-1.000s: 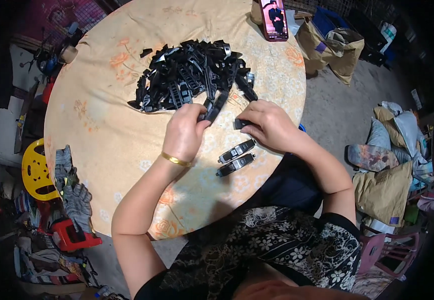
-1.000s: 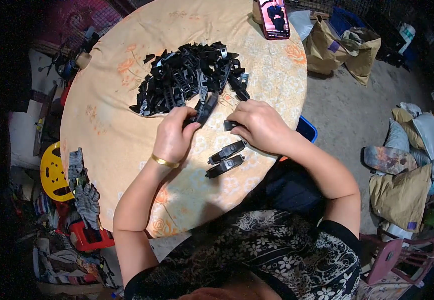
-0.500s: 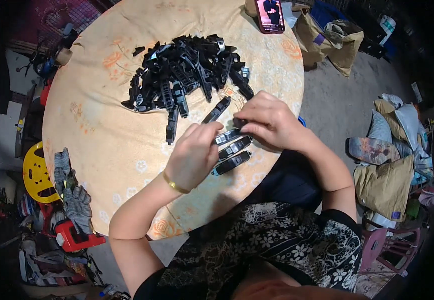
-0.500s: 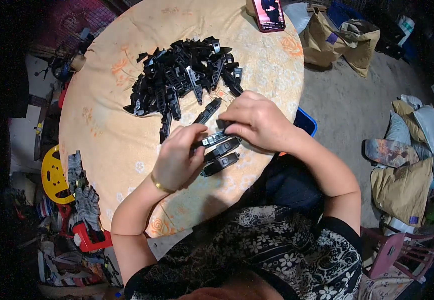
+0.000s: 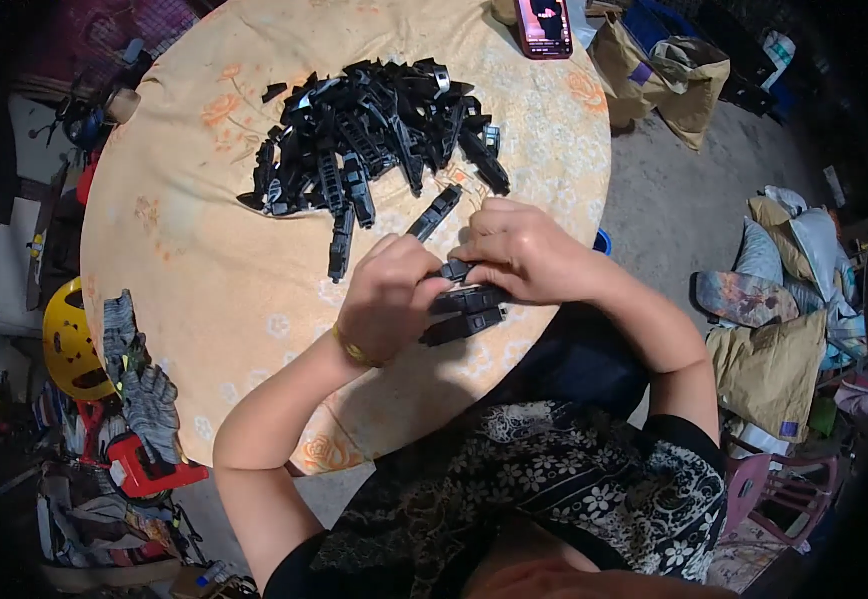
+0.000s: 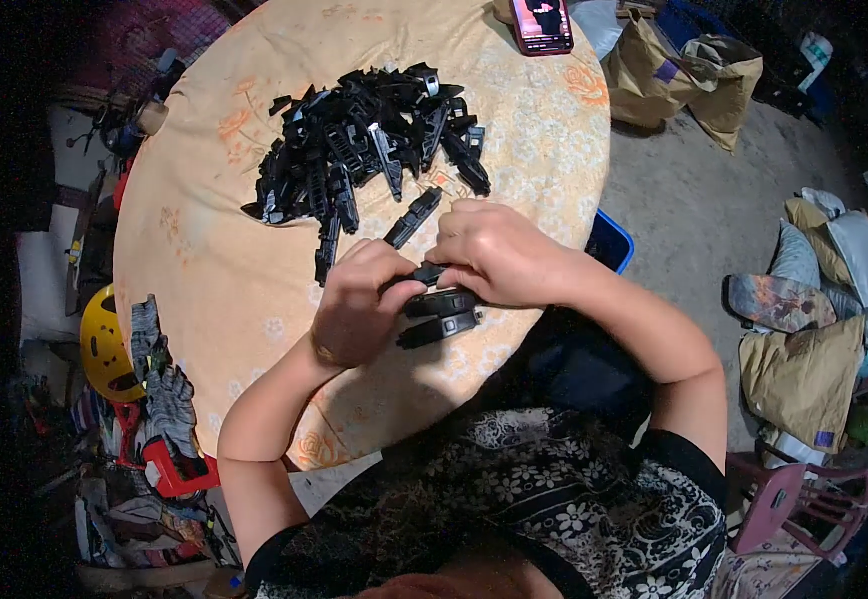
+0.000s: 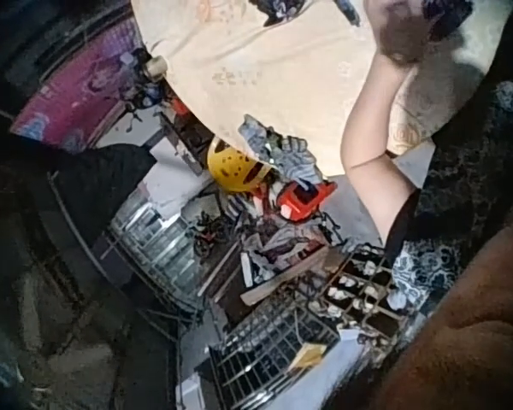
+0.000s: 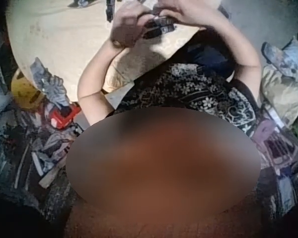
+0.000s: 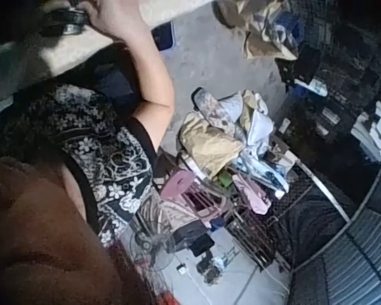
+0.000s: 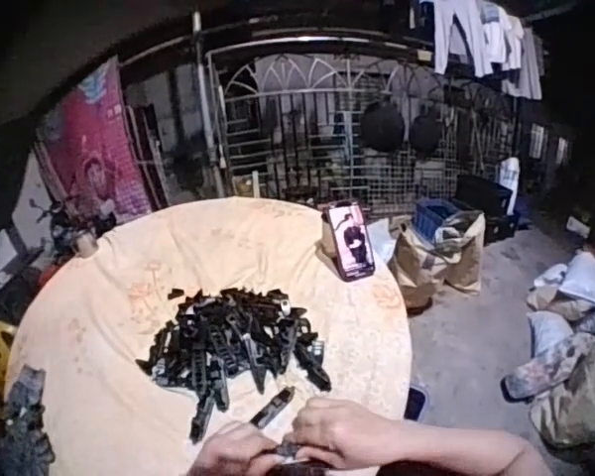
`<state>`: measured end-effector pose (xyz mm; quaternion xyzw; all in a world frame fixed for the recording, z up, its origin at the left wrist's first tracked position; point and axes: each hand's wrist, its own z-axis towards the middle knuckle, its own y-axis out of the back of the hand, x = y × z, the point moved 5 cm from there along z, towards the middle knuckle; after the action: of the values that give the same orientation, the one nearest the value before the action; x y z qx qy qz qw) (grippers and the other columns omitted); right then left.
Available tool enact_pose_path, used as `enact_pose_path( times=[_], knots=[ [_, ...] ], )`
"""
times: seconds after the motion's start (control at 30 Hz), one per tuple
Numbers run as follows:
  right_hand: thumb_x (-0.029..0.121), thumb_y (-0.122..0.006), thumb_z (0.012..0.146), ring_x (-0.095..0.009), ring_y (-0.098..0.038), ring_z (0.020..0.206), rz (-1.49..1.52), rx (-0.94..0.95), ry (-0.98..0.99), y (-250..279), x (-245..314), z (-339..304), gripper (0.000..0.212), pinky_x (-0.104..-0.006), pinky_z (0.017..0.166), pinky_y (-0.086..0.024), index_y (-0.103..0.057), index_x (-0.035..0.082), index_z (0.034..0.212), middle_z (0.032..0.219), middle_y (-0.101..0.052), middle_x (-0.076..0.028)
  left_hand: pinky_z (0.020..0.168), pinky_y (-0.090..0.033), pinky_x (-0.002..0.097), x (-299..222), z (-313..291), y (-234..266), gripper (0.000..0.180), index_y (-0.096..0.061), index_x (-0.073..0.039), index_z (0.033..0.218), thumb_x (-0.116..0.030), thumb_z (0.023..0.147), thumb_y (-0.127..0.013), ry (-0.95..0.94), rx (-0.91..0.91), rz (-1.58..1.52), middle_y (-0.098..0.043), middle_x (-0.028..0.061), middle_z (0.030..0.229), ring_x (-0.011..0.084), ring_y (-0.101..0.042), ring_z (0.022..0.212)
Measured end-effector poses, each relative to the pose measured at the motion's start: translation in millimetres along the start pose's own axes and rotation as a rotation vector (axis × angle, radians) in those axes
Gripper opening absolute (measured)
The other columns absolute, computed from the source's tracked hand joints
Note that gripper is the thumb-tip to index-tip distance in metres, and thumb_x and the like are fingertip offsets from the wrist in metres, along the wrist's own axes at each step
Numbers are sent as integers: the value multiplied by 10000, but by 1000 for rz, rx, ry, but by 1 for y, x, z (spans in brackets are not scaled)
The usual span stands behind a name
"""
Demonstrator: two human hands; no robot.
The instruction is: The person assembles black plastic buckle components by hand on a table.
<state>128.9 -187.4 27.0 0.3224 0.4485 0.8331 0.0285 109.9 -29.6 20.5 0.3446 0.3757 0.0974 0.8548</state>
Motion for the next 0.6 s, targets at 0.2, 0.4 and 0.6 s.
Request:
enact_pose_path(
  times=[0.2, 0.4, 0.6],
  knots=[
    [213, -718, 772, -298, -607, 798, 148, -23, -85, 7, -17, -1, 202, -392, 722, -488, -698, 37, 870, 814, -640, -116, 674, -465, 366, 0, 5, 1, 95, -643, -8, 814, -30, 748, -708, 91, 260, -77, -597, 115, 756, 290, -573, 719],
    [49, -641, 789, -291, -586, 1007, -414, -285, -209, 43, -67, 9, 246, -385, 857, -487, -690, 59, 1030, 1085, -644, -112, 913, -450, 408, 12, 26, 16, 352, -624, -122, 1163, -83, 822, -542, -167, 136, 494, -551, 107, 1231, 298, -511, 1111],
    [8, -612, 771, -296, -570, 1035, -419, -212, -158, 37, -80, 12, 267, -387, 885, -475, -678, 17, 1029, 1128, -621, -126, 979, -418, 419, 21, 24, 8, 417, -621, -174, 1186, -94, 778, -650, -138, 255, 540, -550, 99, 1270, 317, -481, 1212]
  ],
)
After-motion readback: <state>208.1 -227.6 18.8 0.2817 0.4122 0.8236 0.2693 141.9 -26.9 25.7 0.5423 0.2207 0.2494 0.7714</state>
